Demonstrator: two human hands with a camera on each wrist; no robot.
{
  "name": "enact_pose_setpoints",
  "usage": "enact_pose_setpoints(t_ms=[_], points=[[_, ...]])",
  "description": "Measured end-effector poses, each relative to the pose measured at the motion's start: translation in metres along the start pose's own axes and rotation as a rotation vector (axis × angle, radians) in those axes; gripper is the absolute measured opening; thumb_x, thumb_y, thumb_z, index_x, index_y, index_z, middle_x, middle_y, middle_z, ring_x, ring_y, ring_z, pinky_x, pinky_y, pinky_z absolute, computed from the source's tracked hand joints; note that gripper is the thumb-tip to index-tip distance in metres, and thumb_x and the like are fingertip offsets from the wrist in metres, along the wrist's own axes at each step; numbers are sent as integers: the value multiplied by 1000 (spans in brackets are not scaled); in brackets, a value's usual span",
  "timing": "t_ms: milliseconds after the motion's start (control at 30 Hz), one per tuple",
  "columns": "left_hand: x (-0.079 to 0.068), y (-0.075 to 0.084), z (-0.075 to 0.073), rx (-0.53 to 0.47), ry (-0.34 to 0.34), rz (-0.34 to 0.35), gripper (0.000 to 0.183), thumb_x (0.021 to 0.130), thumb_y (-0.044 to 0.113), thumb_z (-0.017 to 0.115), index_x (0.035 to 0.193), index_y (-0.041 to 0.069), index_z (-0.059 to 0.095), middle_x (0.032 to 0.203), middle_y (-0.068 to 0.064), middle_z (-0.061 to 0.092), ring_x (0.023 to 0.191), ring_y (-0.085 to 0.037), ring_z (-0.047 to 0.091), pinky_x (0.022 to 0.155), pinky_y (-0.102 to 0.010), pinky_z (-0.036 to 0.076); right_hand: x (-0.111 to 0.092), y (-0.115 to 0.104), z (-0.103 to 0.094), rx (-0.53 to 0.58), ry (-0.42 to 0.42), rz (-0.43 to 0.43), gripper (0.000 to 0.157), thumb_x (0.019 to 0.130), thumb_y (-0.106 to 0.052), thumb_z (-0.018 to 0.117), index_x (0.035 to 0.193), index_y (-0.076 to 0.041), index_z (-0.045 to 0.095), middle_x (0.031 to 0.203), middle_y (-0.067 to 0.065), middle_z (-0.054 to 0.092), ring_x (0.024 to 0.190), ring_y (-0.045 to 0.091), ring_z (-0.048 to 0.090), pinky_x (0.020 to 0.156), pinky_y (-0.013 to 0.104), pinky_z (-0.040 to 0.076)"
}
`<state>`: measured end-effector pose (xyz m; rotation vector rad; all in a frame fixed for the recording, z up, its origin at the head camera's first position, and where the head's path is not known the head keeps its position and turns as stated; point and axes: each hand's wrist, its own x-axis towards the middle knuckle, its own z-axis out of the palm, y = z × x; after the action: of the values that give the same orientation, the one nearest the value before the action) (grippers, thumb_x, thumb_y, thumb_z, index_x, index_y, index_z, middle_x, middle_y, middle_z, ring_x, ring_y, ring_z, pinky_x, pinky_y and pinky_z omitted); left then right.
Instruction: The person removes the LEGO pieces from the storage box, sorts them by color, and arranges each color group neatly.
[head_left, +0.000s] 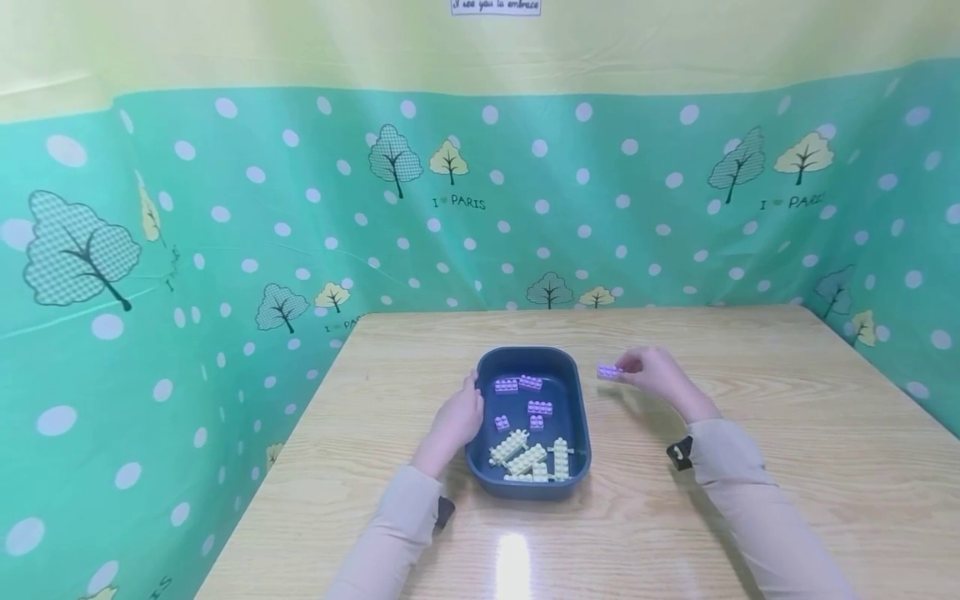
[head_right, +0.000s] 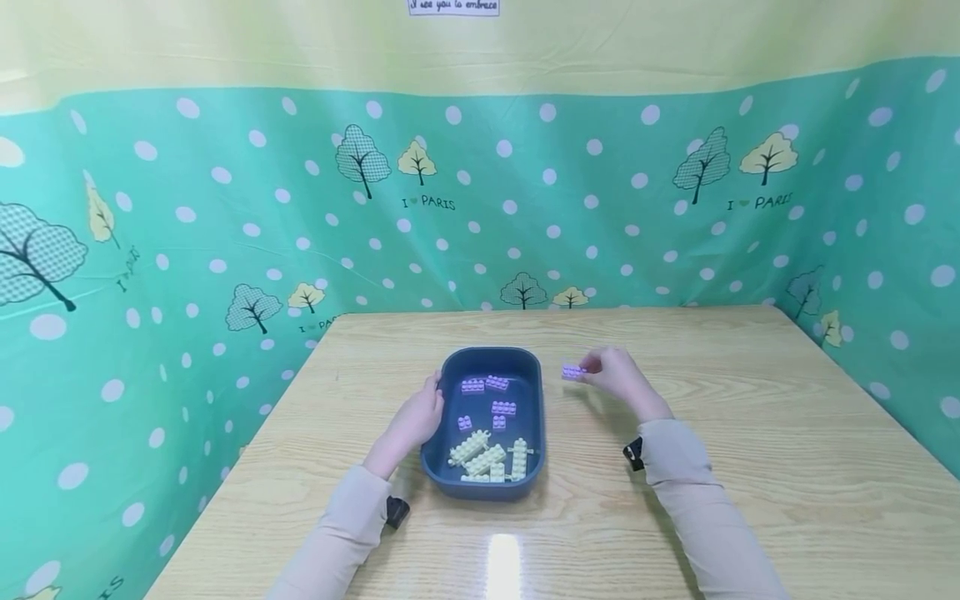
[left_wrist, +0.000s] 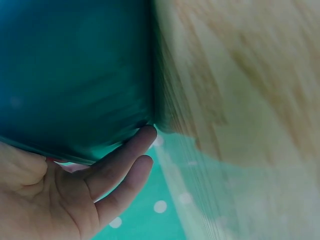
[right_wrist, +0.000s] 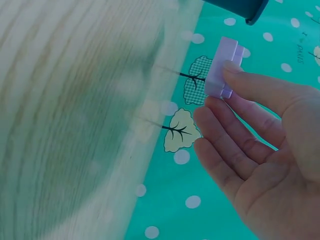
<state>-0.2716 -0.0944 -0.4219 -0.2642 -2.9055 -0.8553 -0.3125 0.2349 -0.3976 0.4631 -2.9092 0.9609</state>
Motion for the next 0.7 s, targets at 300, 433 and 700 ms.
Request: enact_pose_setpoints(t_ms=[300,433,700], points=[[-2,0,-2,-27,-16,-9,49,100,16,33,144,-7,26,139,-24,45,116,-37,55,96,-47,48,-1,4,6,69,-57,86,18,86,-11,63,101,-1,65,97,13,66,93,27,60,88,47,49],[-1,0,-2,-19,-9,-7,49,100,16,33,143,-7,27,137,-25,47,114,-38,57,94,-47,49,-1,4,8,79,-85,111,16,86,-15,64,98,-4,65,95,12,66,91,26,60,87,47,48],[-3,1,-3,-32,-16,-16,50,100,16,34,144,-7,27,138,-25,46,115,-37,56,95,-47,48,3,5,13,54,-108,120,15,83,-14,68,94,-4,65,93,10,66,90,24,60,89,49,47]])
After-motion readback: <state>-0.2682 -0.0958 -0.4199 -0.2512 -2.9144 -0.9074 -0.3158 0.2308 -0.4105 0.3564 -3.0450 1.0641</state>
